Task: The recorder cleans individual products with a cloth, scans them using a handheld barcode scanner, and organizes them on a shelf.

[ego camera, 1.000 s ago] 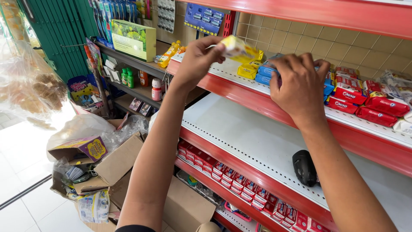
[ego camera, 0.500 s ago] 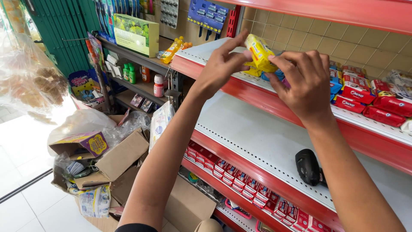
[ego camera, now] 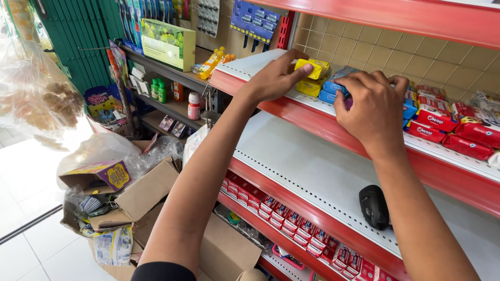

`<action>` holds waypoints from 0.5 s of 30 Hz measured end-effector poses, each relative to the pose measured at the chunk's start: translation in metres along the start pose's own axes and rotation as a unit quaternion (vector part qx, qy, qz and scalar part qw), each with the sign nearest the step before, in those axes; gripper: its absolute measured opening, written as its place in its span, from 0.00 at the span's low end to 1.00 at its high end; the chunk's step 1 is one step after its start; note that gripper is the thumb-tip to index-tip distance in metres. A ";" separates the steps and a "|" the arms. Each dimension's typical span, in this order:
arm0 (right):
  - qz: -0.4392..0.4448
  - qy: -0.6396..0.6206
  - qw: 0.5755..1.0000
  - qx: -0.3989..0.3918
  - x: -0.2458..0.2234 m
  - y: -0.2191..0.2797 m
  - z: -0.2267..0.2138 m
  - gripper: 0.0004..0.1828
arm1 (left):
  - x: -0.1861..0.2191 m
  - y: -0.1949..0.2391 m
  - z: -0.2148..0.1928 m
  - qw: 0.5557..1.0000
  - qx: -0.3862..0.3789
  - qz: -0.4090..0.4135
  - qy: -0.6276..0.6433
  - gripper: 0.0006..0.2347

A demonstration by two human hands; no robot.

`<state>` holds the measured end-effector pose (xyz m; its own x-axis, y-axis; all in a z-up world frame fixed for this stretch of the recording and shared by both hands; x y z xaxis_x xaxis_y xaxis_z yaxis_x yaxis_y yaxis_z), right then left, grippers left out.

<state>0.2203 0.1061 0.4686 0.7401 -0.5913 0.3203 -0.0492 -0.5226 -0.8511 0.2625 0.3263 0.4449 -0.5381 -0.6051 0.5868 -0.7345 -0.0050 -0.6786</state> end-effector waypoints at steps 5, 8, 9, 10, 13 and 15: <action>-0.002 -0.002 1.000 -0.003 0.000 0.002 0.001 0.05 | -0.009 -0.010 0.013 0.998 -0.012 -0.005 -0.059 0.27; -0.008 -0.001 1.000 0.001 0.001 0.003 0.000 0.05 | -0.012 -0.015 0.014 0.998 -0.011 -0.003 -0.059 0.27; -0.010 -0.002 1.000 0.002 0.000 0.004 0.000 0.05 | -0.013 -0.015 0.012 0.997 -0.007 -0.030 -0.065 0.27; -0.010 -0.003 1.000 0.000 0.000 0.004 0.001 0.05 | -0.015 -0.018 0.011 0.997 -0.008 -0.031 -0.065 0.27; -0.010 0.006 1.000 -0.006 -0.001 0.004 0.002 0.05 | -0.012 -0.026 0.007 0.998 -0.024 -0.040 -0.039 0.28; -0.007 -0.005 1.000 -0.005 -0.002 0.002 -0.002 0.05 | -0.006 -0.029 0.005 0.994 -0.055 -0.077 -0.055 0.27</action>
<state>0.2173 0.1053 0.4668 0.7471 -0.5782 0.3279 -0.0455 -0.5367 -0.8426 0.2889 0.3259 0.4586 -0.3726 -0.6868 0.6241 -0.8481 -0.0209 -0.5294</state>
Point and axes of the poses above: each hand's wrist, its own y-axis away from the middle knuckle, its own z-axis out of the palm, x = y × z, the point moved 7 cm from there along -y, towards the middle knuckle, and after that the axes turned 2 degrees about x, right-handed, at the moved point
